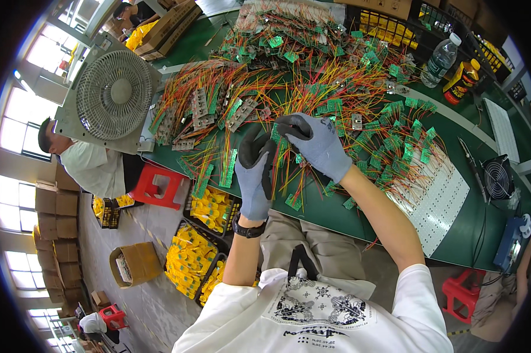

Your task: The person sorts and prepares small electronic circuit boards with colorful wires by hand on a work bench, wearing gloves.

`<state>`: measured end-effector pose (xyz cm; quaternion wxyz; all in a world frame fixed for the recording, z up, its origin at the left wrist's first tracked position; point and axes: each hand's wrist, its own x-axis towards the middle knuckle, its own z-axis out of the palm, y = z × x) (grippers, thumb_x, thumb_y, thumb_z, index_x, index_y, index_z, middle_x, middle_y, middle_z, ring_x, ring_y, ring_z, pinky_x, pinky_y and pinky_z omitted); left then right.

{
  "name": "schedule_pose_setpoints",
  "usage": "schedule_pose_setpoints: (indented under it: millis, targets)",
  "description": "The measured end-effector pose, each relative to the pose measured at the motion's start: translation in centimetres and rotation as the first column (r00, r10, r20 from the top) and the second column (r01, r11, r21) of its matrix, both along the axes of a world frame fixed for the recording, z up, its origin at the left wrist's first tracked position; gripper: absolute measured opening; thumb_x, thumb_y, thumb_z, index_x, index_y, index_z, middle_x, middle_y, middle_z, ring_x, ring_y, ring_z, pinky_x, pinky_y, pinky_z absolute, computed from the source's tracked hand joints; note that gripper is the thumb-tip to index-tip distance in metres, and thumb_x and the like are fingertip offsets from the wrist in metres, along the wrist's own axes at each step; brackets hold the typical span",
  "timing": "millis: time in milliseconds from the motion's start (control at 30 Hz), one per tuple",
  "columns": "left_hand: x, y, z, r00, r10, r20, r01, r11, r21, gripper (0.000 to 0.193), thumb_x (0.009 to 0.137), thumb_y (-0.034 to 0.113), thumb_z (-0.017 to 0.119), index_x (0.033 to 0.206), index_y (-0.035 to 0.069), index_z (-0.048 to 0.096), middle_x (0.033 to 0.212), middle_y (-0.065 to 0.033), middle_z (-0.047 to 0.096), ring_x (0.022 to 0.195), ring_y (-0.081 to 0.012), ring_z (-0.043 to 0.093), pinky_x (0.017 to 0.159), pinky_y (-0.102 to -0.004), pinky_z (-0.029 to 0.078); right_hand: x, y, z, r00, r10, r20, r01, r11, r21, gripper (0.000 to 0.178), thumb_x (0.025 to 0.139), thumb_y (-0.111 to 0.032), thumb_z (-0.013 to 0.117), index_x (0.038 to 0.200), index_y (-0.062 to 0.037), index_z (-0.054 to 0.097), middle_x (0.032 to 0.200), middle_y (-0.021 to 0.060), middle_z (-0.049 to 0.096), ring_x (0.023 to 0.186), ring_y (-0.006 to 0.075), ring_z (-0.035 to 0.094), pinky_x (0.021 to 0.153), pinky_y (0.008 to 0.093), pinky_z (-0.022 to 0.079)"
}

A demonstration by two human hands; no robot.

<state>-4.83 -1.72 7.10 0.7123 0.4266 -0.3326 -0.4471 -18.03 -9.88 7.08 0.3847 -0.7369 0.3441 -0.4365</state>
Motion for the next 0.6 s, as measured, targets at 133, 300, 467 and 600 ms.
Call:
schedule_pose_setpoints:
  millis: [133,300,467,600]
  targets:
    - [2.5,-0.2,-3.9,0.966,-0.141,0.217,0.103,0.979,0.177,0.037,0.085,-0.003,0.061,0.121,-0.009,0.055,0.113,-0.0125,0.063,0.097,-0.0138,0.060,0.088,-0.0261,0.049,0.1,-0.2,-0.7,0.995,0.099,-0.025,-0.094,0.984,0.153,0.023,0.086,-0.020,0.064,0.104,-0.0068,0.065,0.088,0.0118,0.068,0.081,0.0264,0.066,0.074,0.0317,0.050]
    - [2.6,0.2,-4.6,0.977,-0.135,0.164,0.085,0.956,0.281,0.041,0.082,-0.007,0.062,0.122,-0.011,0.055,0.116,-0.0142,0.062,0.100,-0.0150,0.061,0.089,-0.0267,0.049,0.0,-0.4,-0.8,0.937,0.084,-0.338,-0.090,0.996,-0.004,0.021,0.085,-0.022,0.065,0.100,-0.0068,0.064,0.081,0.0127,0.066,0.076,0.0277,0.065,0.069,0.0338,0.050]
    - [2.4,0.1,-4.8,0.988,-0.079,0.133,0.062,0.990,0.130,0.032,0.090,0.004,0.057,0.121,-0.007,0.058,0.111,-0.0096,0.065,0.099,-0.0143,0.062,0.089,-0.0258,0.048,-0.4,-0.1,0.8,0.938,0.078,-0.337,-0.092,0.995,-0.024,0.023,0.085,-0.026,0.065,0.100,-0.0084,0.063,0.085,0.0120,0.067,0.077,0.0305,0.065,0.067,0.0357,0.050]
    - [2.8,-0.2,-4.9,0.983,-0.128,0.131,0.111,0.986,0.124,0.032,0.091,0.006,0.059,0.121,-0.006,0.058,0.109,-0.0090,0.066,0.094,-0.0127,0.063,0.083,-0.0246,0.050,-0.6,-0.3,-0.1,0.920,0.086,-0.382,-0.129,0.988,-0.089,0.027,0.086,-0.030,0.064,0.106,-0.0126,0.061,0.085,0.0105,0.067,0.078,0.0299,0.065,0.066,0.0369,0.050]
